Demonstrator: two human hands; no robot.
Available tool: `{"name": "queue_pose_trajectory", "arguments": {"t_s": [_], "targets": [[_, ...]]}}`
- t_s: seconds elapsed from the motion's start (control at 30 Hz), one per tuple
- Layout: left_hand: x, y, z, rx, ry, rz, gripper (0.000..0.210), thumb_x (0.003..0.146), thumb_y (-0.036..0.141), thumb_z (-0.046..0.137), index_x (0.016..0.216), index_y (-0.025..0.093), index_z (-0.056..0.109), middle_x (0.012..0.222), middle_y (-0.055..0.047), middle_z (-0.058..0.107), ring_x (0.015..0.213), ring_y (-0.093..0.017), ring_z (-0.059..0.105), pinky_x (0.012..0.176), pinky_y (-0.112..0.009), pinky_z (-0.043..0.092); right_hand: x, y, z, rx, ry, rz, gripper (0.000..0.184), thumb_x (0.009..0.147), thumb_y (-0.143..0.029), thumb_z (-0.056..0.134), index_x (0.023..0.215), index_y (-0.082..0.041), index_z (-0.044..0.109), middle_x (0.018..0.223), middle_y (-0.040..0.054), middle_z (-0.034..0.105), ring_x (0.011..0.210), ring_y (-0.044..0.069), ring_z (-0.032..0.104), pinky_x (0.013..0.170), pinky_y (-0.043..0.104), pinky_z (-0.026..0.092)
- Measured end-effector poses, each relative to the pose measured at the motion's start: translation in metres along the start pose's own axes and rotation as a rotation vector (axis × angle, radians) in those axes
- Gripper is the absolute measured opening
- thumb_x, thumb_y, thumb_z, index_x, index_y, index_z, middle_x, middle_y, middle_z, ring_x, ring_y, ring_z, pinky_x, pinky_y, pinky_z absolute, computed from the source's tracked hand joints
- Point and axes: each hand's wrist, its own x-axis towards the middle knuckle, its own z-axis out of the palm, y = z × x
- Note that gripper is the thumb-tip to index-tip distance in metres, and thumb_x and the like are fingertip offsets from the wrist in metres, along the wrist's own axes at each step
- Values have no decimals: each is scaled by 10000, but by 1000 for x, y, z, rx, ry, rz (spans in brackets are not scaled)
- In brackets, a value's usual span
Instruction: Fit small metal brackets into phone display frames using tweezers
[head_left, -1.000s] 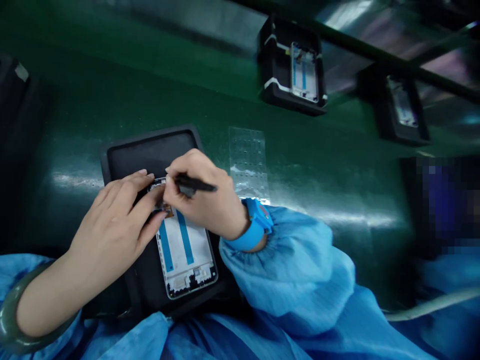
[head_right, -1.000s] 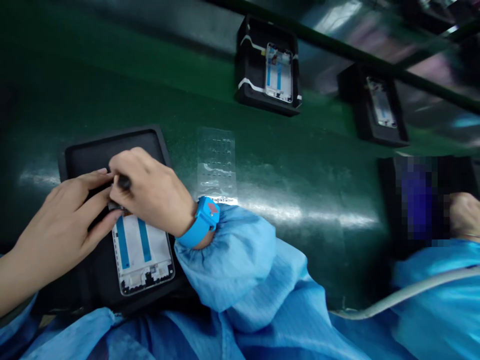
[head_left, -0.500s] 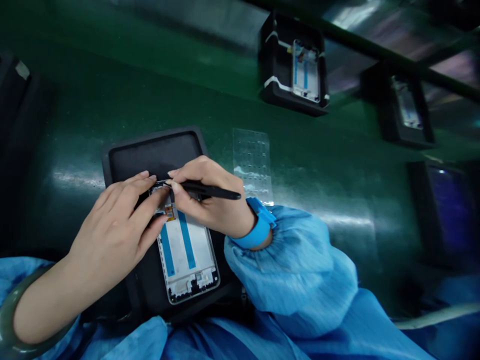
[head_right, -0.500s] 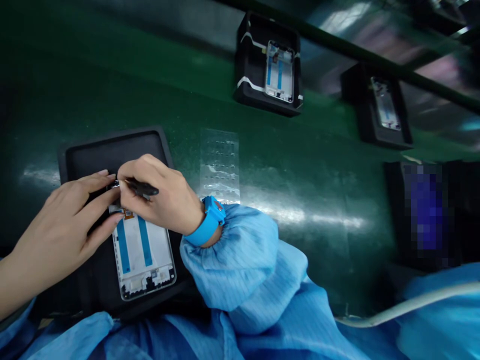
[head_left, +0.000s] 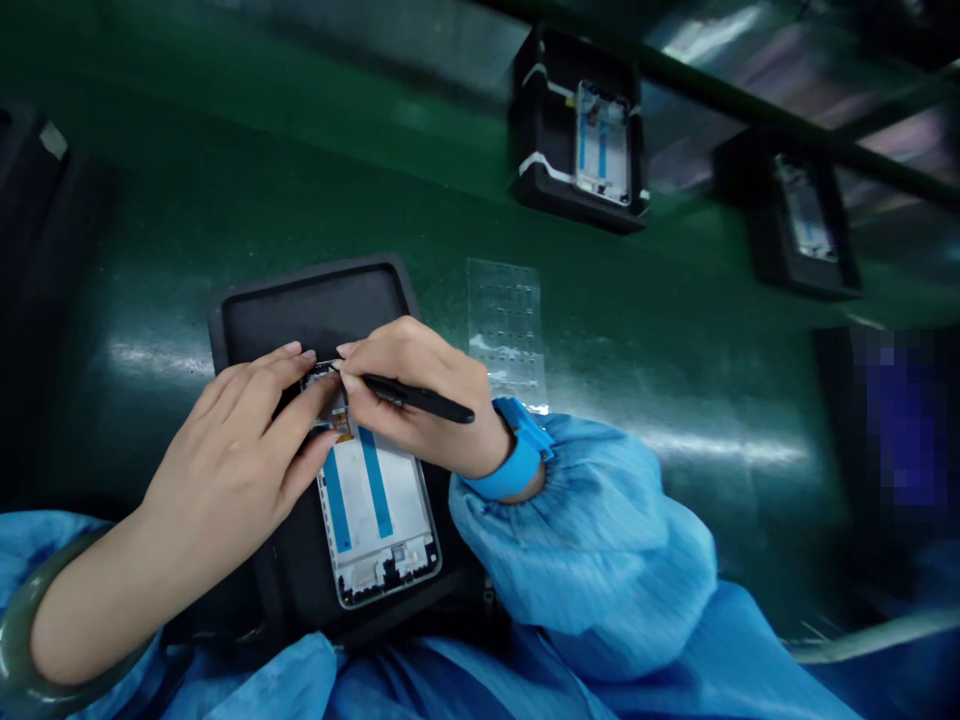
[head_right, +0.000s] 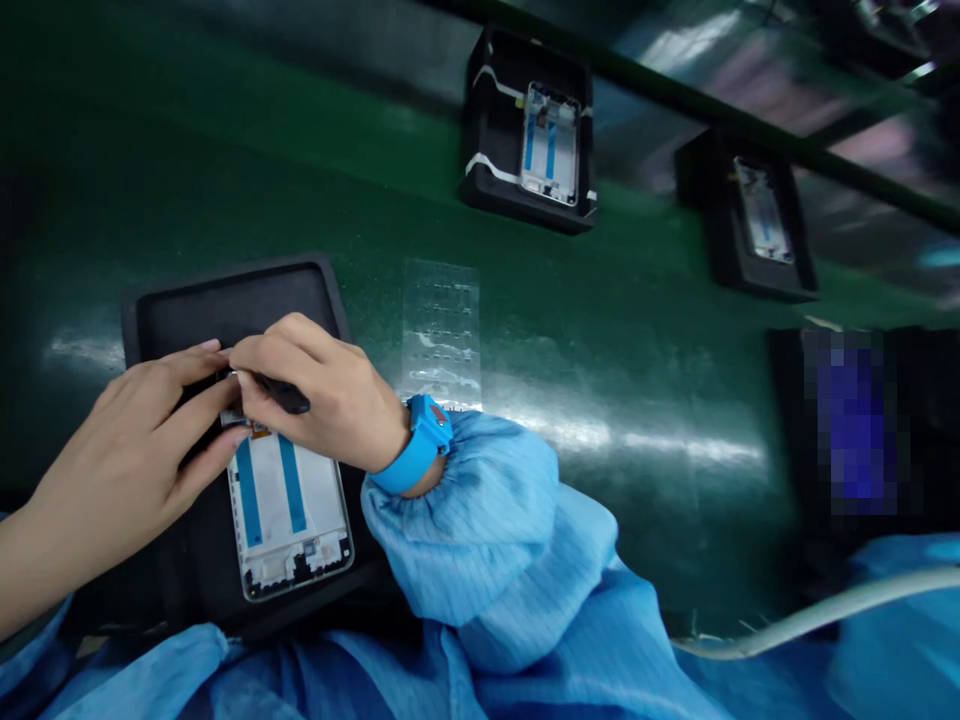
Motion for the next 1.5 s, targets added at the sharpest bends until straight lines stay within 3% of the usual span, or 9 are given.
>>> {"name": "queue_pose_trajectory", "arguments": {"t_s": [0.17, 0.4, 0.8, 1.0, 1.27, 1.5], "targets": [[0, -1, 1, -6, 9, 1, 377, 906, 295, 467, 1232, 107, 490, 1205, -170, 522, 1215, -314, 461, 958, -476, 429, 3, -1, 0, -6, -5, 50, 99, 814, -128, 587, 906, -167, 582, 845, 17, 635, 783, 99, 605, 709, 224, 527], [3, -1, -1, -10, -12, 1, 345, 885, 276, 480, 1194, 131, 528, 1192, -166, 533, 1195, -331, 475, 944, -483, 430, 21, 0, -3, -26, -140, 103, 81, 846, -120, 520, 859, -187, 563, 802, -10, 599, 762, 99, 573, 724, 244, 497], [0, -6, 2, 7, 14, 15, 357, 891, 298, 474, 1201, 129, 529, 1222, -166, 530, 1184, -312, 492, 921, -463, 454, 18, 4, -3, 100, -25, 201, 40, 792, -128, 569, 789, -165, 554, 781, -3, 597, 723, 88, 578, 617, 198, 486], [0, -4, 0, 4, -10, -1, 365, 897, 311, 464, 1212, 136, 522, 1224, -163, 528, 1191, -316, 485, 924, -471, 449, 19, 0, 0, 27, -38, 206, 64, 793, -124, 543, 799, -187, 537, 792, -9, 608, 765, 103, 587, 714, 239, 510], [-1, -4, 0, 10, -14, -8, 365, 903, 306, 465, 1225, 140, 515, 1214, -156, 524, 1194, -299, 481, 917, -452, 453, 18, 3, -7, 83, 5, 289, 30, 784, -135, 559, 779, -162, 548, 752, -16, 568, 648, 68, 545, 571, 190, 466], [-1, -5, 2, 8, 5, 3, 370, 896, 308, 482, 1223, 138, 507, 1222, -159, 516, 1193, -310, 478, 918, -462, 449, 16, 4, -6, 42, 2, 176, 63, 775, -107, 557, 796, -164, 539, 773, -14, 576, 690, 75, 552, 608, 197, 474]]}}
